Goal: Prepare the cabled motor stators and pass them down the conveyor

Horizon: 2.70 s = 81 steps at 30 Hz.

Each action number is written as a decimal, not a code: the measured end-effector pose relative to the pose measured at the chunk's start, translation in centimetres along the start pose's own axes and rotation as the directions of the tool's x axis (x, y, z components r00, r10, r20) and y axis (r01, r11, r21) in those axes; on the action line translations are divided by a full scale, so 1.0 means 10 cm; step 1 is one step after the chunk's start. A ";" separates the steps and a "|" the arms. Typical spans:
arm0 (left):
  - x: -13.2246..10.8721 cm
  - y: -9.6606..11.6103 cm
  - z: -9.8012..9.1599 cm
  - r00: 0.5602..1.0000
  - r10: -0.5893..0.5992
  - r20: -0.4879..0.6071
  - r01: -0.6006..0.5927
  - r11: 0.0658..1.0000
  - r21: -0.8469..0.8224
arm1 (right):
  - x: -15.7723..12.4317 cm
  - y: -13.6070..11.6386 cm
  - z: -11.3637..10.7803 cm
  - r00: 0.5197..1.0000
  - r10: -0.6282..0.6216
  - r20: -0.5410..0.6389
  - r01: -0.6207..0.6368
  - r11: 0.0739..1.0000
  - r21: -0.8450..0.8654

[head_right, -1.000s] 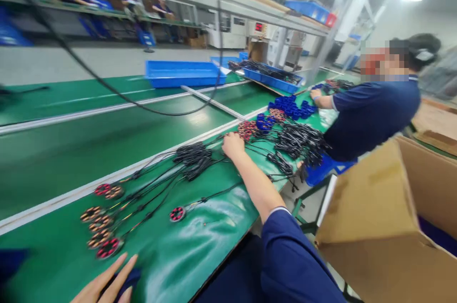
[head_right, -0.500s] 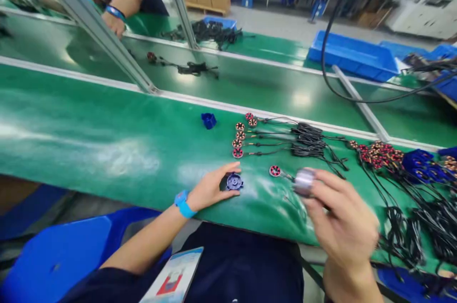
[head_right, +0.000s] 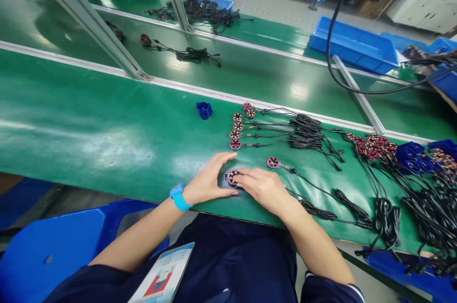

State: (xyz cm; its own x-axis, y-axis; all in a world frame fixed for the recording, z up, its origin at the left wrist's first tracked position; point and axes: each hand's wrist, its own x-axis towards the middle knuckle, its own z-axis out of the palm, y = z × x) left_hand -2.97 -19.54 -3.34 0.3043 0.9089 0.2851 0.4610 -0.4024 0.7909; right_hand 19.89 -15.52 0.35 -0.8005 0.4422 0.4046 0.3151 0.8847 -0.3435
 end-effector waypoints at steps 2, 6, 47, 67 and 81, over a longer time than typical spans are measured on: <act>0.01 0.01 0.05 0.997 -0.006 -0.080 0.012 0.997 0.083 | 0.01 -0.02 0.00 1.000 0.010 0.010 -0.010 1.000 0.008; 0.02 0.04 0.12 0.997 0.004 -0.072 0.003 0.995 0.095 | 0.03 -0.04 -0.05 0.996 0.078 0.046 -0.076 0.996 -0.046; -0.04 -0.06 0.08 0.998 -0.056 -0.015 0.051 0.973 -0.225 | 0.01 -0.05 -0.11 0.974 0.185 0.132 -0.172 0.980 -0.104; -0.07 -0.09 0.02 1.000 0.014 -0.002 -0.014 1.000 -0.020 | 0.03 -0.02 -0.09 0.952 0.216 0.219 -0.217 0.976 -0.021; -0.06 -0.04 0.05 0.979 0.167 0.113 -0.183 0.971 0.151 | 0.02 -0.01 -0.16 0.823 0.527 0.212 -0.558 0.678 0.479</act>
State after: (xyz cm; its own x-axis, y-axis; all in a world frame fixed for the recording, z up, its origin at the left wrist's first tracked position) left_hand -2.95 -19.98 -4.07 0.4689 0.8107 0.3506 0.5179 -0.5739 0.6344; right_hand 20.57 -15.30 1.85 -0.6006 0.7991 -0.0276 0.4158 0.2827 -0.8644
